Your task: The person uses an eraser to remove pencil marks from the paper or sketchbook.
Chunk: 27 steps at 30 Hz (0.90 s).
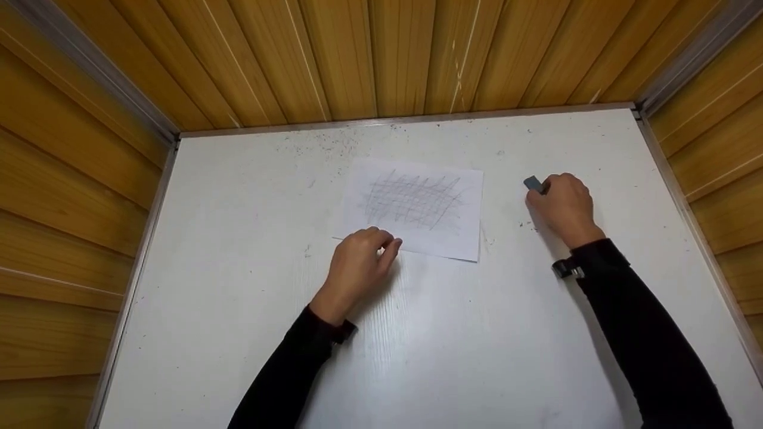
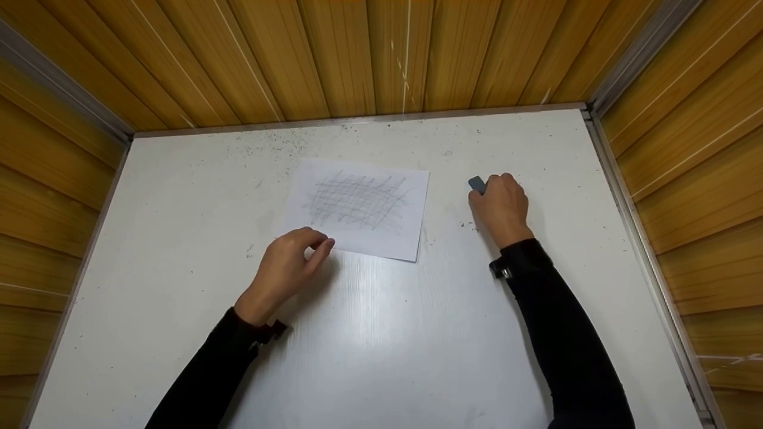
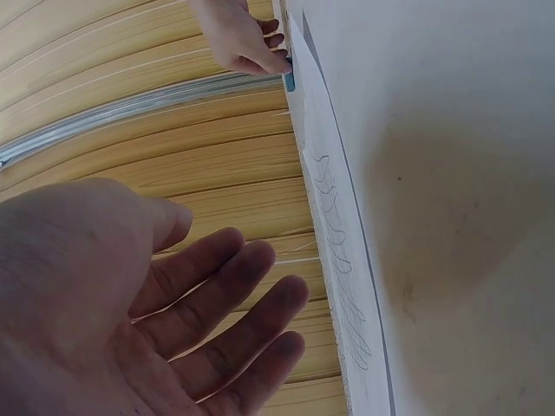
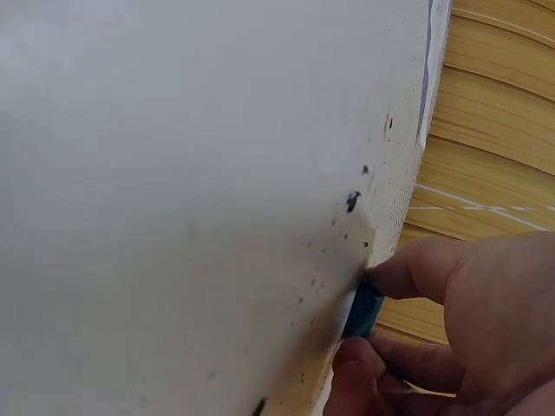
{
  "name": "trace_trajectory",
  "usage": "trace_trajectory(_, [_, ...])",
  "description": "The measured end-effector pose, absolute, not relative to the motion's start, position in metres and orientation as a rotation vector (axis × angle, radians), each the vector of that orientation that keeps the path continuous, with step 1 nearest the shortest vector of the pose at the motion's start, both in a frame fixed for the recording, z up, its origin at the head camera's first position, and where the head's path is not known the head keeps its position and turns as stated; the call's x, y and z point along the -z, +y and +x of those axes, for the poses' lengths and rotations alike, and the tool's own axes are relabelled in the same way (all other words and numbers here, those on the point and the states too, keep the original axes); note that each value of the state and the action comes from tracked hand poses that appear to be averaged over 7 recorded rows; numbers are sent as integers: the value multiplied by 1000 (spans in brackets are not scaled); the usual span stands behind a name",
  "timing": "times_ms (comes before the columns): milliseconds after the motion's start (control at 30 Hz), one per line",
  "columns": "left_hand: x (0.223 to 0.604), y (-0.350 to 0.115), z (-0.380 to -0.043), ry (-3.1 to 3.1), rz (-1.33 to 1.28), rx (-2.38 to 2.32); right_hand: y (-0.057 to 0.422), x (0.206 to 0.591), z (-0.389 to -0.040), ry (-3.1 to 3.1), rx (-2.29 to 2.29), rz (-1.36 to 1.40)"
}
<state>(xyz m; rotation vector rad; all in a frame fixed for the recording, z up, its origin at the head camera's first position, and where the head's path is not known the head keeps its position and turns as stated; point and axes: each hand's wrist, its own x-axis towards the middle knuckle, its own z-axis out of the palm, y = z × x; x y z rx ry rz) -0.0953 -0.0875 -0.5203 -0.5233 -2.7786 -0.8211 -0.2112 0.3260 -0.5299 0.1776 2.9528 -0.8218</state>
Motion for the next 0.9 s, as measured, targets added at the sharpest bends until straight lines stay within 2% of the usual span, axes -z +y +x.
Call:
trace_trajectory(300, [521,-92,-105,-2825,-465,1056,317,511,-207,3071,820,34])
trace_trajectory(600, [514,-89,-119,-2749,-531,1252,273,486,-195,3189,817,-243])
trace_trajectory(900, [501,-77,-128,-2745,-539,1381,226,474,-166,3163,738,-699])
